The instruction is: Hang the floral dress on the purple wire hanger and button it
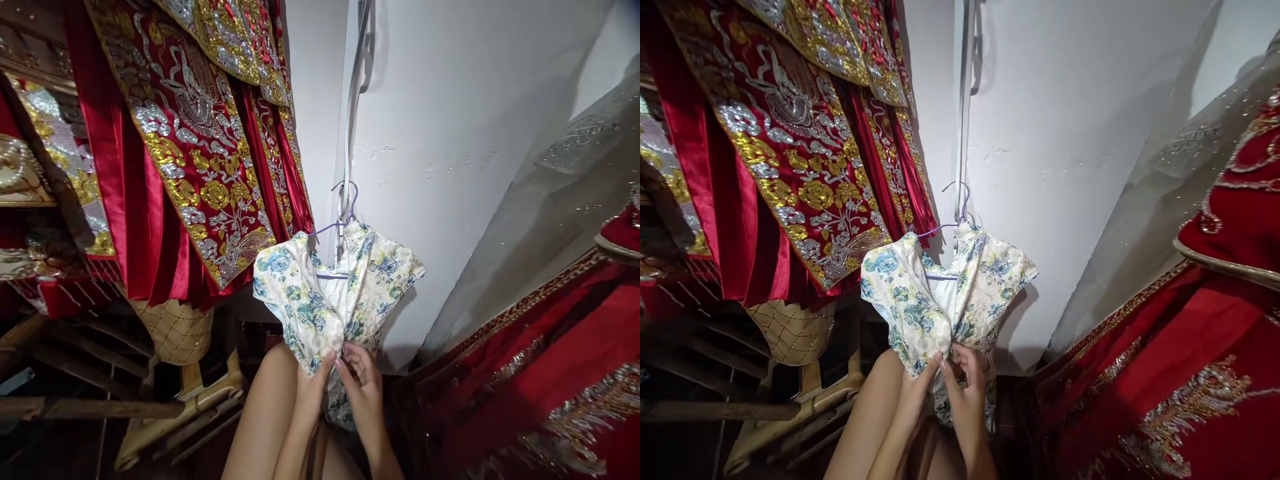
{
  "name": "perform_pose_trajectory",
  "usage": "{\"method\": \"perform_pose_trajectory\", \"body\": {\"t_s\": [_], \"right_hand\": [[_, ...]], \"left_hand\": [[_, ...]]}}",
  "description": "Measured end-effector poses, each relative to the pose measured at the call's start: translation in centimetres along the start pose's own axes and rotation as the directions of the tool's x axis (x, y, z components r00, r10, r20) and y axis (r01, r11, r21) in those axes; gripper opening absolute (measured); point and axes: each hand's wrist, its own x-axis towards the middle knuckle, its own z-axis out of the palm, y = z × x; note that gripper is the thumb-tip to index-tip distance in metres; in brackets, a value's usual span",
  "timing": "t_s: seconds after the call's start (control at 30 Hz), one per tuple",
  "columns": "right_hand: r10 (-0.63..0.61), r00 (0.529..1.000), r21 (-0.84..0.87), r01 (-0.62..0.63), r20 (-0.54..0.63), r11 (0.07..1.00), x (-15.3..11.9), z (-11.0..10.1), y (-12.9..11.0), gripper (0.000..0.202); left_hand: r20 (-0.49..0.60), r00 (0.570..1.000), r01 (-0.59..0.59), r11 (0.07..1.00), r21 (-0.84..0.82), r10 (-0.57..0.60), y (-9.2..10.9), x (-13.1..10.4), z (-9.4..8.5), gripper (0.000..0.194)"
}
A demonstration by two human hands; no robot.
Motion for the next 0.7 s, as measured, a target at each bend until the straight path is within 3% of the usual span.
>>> {"method": "perform_pose_trajectory", "body": {"t_s": [0.1, 0.3, 0.33, 0.4, 0.47, 0.5, 0.53, 0.63, 0.7], "right_hand": [[0.150, 0.988, 0.109, -0.154, 0.041, 0.982, -0.7, 1.0, 0.1, 0.030], [0.165, 0.976, 0.132, -0.183, 0.142, 0.974, 0.8, -0.1, -2.2, 0.046], [0.182, 0.971, 0.145, -0.205, 0.155, 0.968, 0.7, -0.3, -2.4, 0.046], [0.248, 0.956, 0.185, -0.276, 0.158, 0.943, 0.3, -0.6, -2.7, 0.045], [0.315, 0.933, 0.227, -0.349, 0.175, 0.909, 0.0, -0.7, -3.0, 0.044], [0.335, 0.920, 0.241, -0.379, 0.202, 0.894, 0.0, -0.8, -3.2, 0.044], [0.346, 0.907, 0.245, -0.401, 0.240, 0.883, 0.0, -0.7, -3.4, 0.044], [0.369, 0.867, 0.217, -0.452, 0.336, 0.865, 0.1, -0.5, -3.7, 0.042], [0.401, 0.839, 0.176, -0.486, 0.367, 0.856, 0.7, -0.5, -3.7, 0.039]], "left_hand": [[0.015, 1.000, 0.019, 1.000, 0.016, -0.019, 1.0, -0.3, -0.4, 0.059], [0.062, 0.997, 0.043, 0.990, 0.131, -0.052, 1.5, -0.8, -1.3, 0.051], [0.027, 0.999, 0.016, 0.986, 0.167, -0.021, 1.4, -1.0, -1.3, 0.049], [-0.145, 0.976, -0.117, 0.954, 0.275, 0.162, 1.1, -1.4, -1.3, 0.049], [-0.295, 0.854, -0.284, 0.860, 0.424, 0.428, 0.9, -1.7, -1.0, 0.055], [-0.282, 0.803, -0.352, 0.800, 0.486, 0.524, 0.8, -1.8, -0.9, 0.056], [-0.205, 0.799, -0.402, 0.755, 0.518, 0.566, 0.7, -1.9, -0.6, 0.051], [0.102, 0.902, -0.418, 0.788, 0.452, 0.420, 0.3, -1.8, 0.2, 0.021], [0.169, 0.945, -0.324, 0.872, 0.367, 0.280, 0.2, -1.6, 0.8, 0.013]]}}
